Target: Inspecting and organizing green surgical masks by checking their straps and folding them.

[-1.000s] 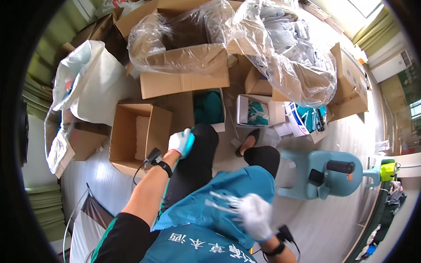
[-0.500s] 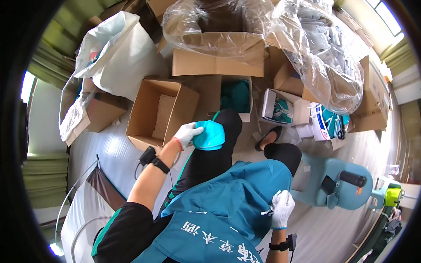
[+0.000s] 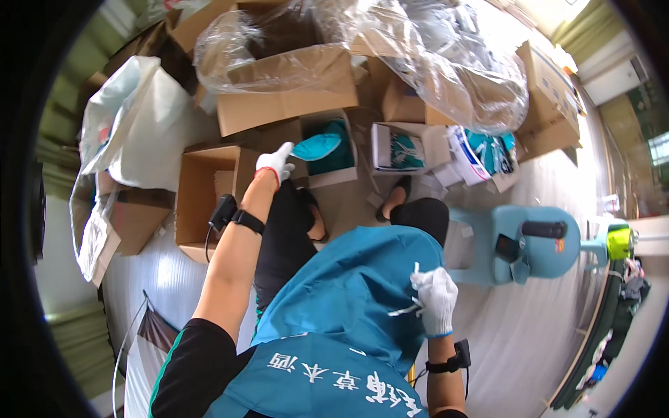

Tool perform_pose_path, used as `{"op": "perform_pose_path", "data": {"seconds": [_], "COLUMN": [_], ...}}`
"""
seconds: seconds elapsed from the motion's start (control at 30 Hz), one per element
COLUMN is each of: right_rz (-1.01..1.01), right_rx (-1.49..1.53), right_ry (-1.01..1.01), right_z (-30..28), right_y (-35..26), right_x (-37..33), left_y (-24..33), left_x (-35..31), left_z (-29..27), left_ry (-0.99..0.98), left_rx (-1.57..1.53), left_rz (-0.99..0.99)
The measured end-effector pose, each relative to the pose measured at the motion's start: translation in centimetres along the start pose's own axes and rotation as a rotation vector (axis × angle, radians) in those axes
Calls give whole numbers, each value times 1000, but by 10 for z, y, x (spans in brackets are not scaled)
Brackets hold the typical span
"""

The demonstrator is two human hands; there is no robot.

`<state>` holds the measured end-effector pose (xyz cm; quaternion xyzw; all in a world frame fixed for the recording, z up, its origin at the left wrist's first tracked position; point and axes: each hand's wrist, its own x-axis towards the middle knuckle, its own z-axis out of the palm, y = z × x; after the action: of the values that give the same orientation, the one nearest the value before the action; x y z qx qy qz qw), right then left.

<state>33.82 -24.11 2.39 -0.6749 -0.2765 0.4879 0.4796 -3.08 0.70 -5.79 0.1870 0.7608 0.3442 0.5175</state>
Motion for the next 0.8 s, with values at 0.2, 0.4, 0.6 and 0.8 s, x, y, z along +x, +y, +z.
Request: {"op": "perform_pose_path", "data": {"seconds": [0.2,0.4,0.6,0.8], "right_rz": [234,358,305,259], "right_rx": [676,808,771,781], "right_ry": [-207,-208,-202,-156], "right_z": [0,8,14,26], "right_y": [-41,-84,-87,-90], "right_x": [35,40,37,27], "left_y": [-26,-26,-17,-56], "left_x": [-68,-166,-214,-245], "left_z": [31,70,101,131], "left_ry": [-362,-923,-812,-928], "left_rx": [-111,-27,491,411], "left_rz": [317,678,1283,915]}}
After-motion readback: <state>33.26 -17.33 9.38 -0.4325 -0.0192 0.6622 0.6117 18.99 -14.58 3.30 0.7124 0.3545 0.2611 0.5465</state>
